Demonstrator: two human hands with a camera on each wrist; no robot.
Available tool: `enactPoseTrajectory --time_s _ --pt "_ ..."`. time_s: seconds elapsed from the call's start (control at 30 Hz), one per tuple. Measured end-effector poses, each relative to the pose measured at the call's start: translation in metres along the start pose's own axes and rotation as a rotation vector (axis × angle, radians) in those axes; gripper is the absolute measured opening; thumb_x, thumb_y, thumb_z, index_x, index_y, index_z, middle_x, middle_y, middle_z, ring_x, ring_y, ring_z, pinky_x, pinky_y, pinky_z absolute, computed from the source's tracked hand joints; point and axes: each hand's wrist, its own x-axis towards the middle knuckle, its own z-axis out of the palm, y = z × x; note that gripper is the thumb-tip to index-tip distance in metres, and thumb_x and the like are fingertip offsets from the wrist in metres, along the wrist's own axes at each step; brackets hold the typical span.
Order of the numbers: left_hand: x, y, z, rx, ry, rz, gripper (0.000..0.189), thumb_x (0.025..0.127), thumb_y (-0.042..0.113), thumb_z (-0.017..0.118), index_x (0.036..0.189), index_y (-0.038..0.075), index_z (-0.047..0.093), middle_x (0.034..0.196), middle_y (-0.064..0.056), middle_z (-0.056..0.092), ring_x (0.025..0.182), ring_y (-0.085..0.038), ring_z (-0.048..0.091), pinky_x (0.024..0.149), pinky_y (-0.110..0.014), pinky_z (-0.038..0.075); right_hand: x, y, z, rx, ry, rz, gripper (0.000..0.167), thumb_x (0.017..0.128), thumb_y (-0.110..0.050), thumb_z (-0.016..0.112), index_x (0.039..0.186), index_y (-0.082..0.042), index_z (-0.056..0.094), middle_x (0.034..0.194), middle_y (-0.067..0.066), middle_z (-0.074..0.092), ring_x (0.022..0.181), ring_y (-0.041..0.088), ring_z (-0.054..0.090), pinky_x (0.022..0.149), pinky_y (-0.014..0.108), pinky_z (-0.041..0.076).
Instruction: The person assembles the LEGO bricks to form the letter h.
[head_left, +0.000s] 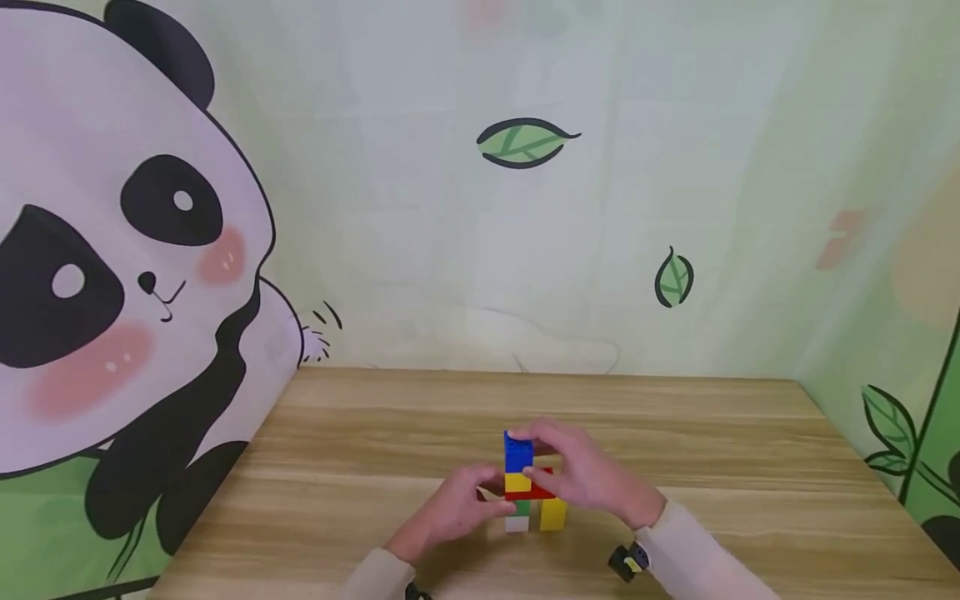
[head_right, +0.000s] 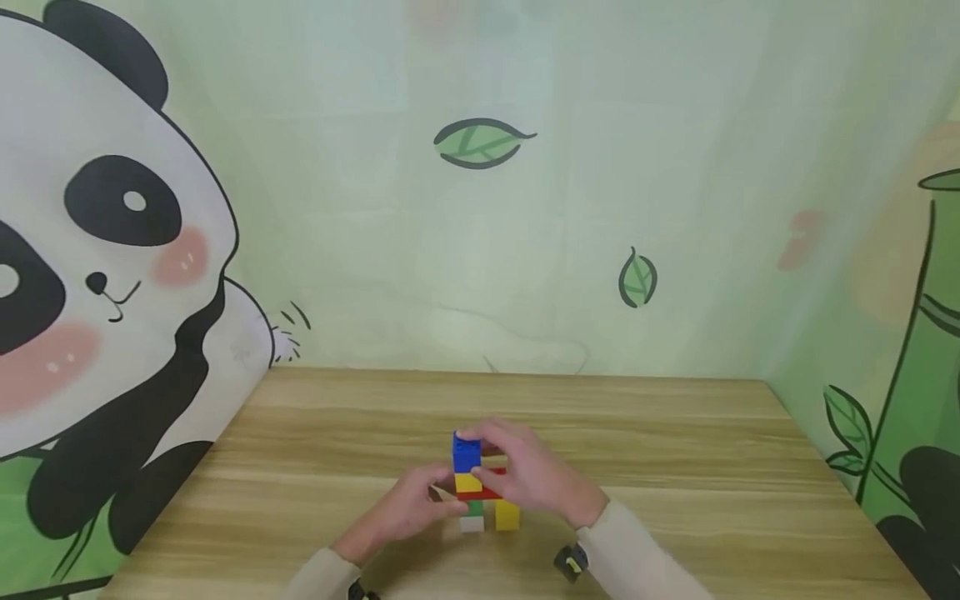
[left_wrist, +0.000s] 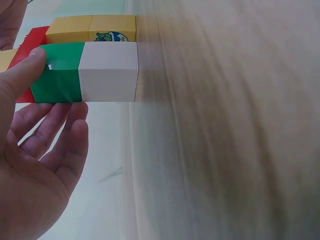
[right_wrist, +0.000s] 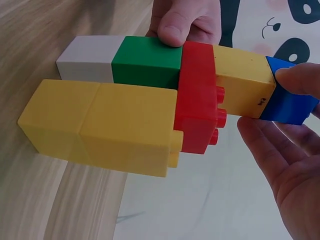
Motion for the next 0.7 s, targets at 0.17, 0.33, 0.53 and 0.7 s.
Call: enactPoseTrajectory --time_s 0.17,0.33,0.53,0.7 --pt "0.0009 0.0002 0.0008 -0.002 -0.005 -0.001 0.029 0.085 0.034 0.07 0.109 0.019 0.067 0.101 0.01 0.066 0.091 -0.008 0.06 0.075 -0.025 0.05 -0.0008 -0.0001 -0.0016 -0.013 -0.006 0.028 0.046 0.086 -0.006 0.069 0.128 -0.014 0.053 0.12 -0.002 0.058 0.1 0.015 0.062 0.086 0.032 0.05" --pt "0.0002 -0.0011 0.0006 0.008 -0.001 -0.009 0.028 0.085 0.034 0.07 0.109 0.019 0.067 0.101 0.01 0.066 0.091 -0.008 0.06 0.075 -0.025 0.051 -0.0018 0.0018 0.0011 -0.008 -0.001 0.042 0.048 0.087 -0.007 0.068 0.131 -0.018 0.052 0.121 -0.003 0.057 0.101 0.015 0.061 0.086 0.034 0.051" --pt "0.0 0.0009 0.0004 0.018 -0.004 -0.022 0.028 0.086 0.031 0.07 0.11 0.019 0.066 0.102 0.009 0.066 0.092 -0.009 0.06 0.076 -0.024 0.05 -0.004 0.0044 0.006 -0.025 0.019 0.011 0.053 0.087 -0.005 0.067 0.134 -0.02 0.049 0.121 -0.001 0.057 0.103 0.018 0.06 0.086 0.038 0.051" --pt "-0.0007 0.0049 0.0006 0.01 -0.011 -0.02 0.028 0.087 0.029 0.069 0.112 0.017 0.065 0.104 0.008 0.066 0.094 -0.01 0.06 0.077 -0.024 0.05 -0.0063 0.0047 0.0065 -0.041 0.023 -0.007 0.055 0.088 -0.005 0.066 0.137 -0.02 0.047 0.121 -0.001 0.057 0.104 0.016 0.059 0.086 0.038 0.051"
